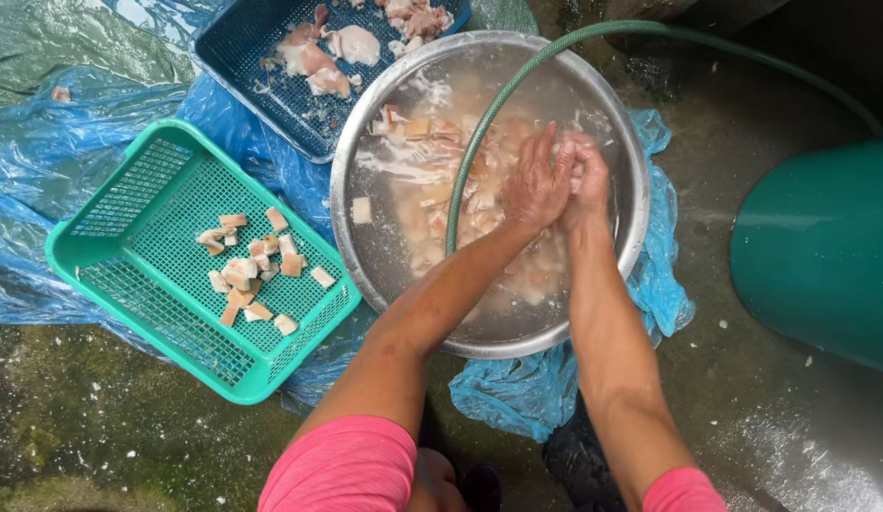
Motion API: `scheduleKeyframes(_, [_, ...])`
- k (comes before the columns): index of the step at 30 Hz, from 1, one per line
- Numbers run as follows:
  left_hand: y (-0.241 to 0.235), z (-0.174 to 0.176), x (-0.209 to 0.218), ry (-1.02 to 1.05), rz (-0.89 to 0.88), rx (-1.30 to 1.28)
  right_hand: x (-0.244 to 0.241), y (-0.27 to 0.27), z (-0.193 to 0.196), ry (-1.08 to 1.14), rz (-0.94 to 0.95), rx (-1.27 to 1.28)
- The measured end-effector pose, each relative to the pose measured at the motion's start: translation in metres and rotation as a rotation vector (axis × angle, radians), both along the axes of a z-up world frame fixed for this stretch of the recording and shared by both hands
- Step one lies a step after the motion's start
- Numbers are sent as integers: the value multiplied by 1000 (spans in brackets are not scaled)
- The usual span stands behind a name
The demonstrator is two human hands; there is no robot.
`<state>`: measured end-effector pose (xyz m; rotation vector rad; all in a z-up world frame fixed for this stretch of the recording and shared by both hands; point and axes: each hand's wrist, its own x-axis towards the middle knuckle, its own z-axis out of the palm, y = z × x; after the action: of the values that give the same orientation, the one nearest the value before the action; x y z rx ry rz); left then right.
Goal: The person washes cubed pieces of meat in a metal bowl using water from a bucket and a hose. They transfer the washed pieces into a green basket, repeating the process until the bowl is empty.
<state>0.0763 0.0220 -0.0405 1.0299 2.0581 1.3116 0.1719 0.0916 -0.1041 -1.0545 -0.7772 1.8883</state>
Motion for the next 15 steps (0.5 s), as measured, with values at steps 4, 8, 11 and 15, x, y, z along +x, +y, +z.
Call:
scheduleKeyframes(4, [8,-7,5,-232,96,99,-10,-59,34,-168,-197,395])
scheduleKeyframes(8, [-11,-15,-11,-1081,54,182,-24,-92,62,-281,-235,783])
scheduleKeyframes(11, [-26,-12,-26,-835,50,72,-26,-95,68,-373,-84,601])
scheduleKeyframes(15, [-45,4,-54,-471,-132,177,13,-89,62,-530,176,316])
